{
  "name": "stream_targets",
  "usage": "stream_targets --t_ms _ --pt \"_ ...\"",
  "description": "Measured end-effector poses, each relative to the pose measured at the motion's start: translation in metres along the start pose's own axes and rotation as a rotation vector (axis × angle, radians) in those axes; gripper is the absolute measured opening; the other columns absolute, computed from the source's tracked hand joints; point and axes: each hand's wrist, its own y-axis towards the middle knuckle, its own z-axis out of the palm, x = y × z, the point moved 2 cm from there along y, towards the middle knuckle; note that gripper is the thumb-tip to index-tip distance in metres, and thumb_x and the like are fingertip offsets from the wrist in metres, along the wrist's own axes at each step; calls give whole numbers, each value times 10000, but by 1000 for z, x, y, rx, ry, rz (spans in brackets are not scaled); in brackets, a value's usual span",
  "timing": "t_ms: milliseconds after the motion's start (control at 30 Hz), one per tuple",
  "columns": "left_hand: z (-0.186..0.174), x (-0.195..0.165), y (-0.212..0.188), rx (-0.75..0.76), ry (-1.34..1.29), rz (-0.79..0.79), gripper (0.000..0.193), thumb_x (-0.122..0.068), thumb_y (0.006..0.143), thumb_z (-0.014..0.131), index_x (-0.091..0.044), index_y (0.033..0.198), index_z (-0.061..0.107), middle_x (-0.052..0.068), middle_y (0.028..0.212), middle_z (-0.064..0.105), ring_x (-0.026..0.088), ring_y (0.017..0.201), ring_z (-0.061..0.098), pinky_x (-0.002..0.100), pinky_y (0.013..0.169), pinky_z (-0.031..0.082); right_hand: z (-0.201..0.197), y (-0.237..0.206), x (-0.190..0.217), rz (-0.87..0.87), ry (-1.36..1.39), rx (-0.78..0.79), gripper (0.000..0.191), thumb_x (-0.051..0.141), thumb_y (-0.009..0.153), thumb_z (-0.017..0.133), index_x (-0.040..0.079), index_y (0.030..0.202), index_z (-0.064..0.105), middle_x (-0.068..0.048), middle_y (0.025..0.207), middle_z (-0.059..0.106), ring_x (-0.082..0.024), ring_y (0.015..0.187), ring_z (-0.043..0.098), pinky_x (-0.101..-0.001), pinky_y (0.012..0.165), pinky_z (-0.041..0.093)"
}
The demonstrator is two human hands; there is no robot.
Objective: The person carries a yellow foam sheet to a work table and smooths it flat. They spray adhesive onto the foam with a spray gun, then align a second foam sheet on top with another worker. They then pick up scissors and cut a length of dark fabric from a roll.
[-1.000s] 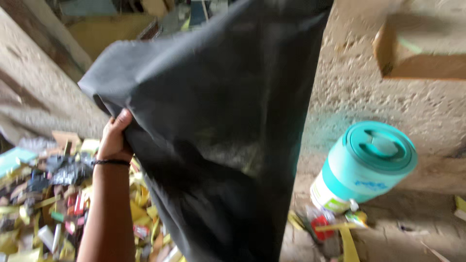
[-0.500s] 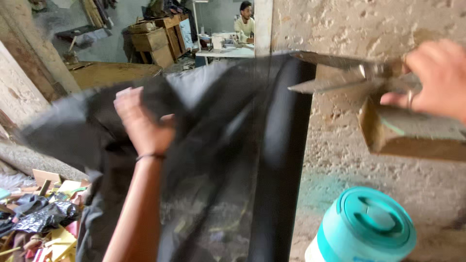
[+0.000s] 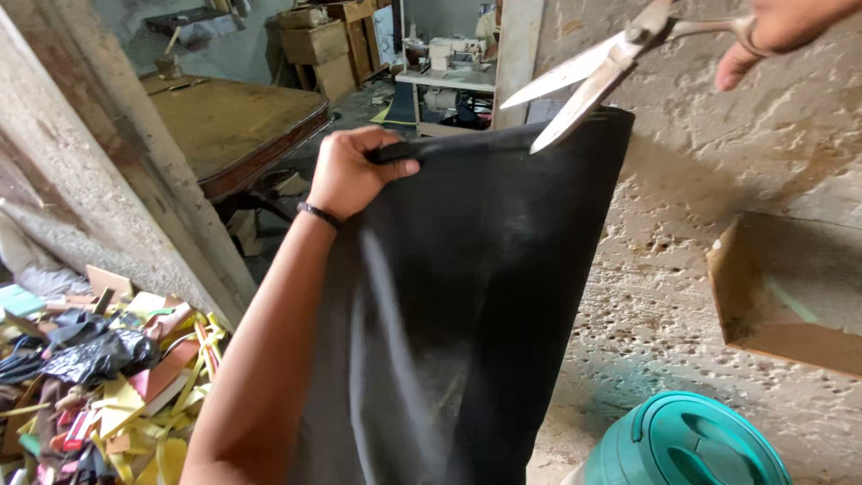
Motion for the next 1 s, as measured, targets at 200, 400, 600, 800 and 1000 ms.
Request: stream_targets --t_ms 200,400,600,800,1000 --pt "-23 -61 15 -3 159 -2 329 -290 748 927 -63 940 787 94 862 769 266 762 733 355 718 571 -20 13 65 -474 -609 -92 789 498 557 885 84 1174 619 -39 1084 612 -165 1014 619 -266 855 572" --pt "-24 -62 9 -33 147 -11 336 -328 749 929 -78 924 788 97 842 758 283 758 729 387 687 554 -19 6 92 -734 -337 -257 730 313 439 971 101 1067 665 -47 1002 666 -216 971 637 -368 912 523" --pt "-26 -62 3 -55 189 -39 379 -351 733 938 -84 956 790 112 810 741 294 729 710 397 660 543 -6 4 99 -609 -407 -93 727 437 544 958 111 1115 649 -25 1033 662 -181 976 653 -327 924 541" --pt "-30 -48 -3 -58 217 -87 393 -355 733 944 -65 937 774 125 782 723 307 709 693 409 657 531 -14 1 97 -580 -346 -4 710 484 552 927 118 1100 662 -18 1007 659 -176 976 643 -327 927 539" --pt "-35 -44 0 -68 200 -59 384 -343 748 951 -55 919 764 139 781 706 337 699 663 407 668 535 -13 8 102 -666 -443 -32 699 530 559 897 125 1084 675 -11 982 657 -172 977 634 -327 931 538"
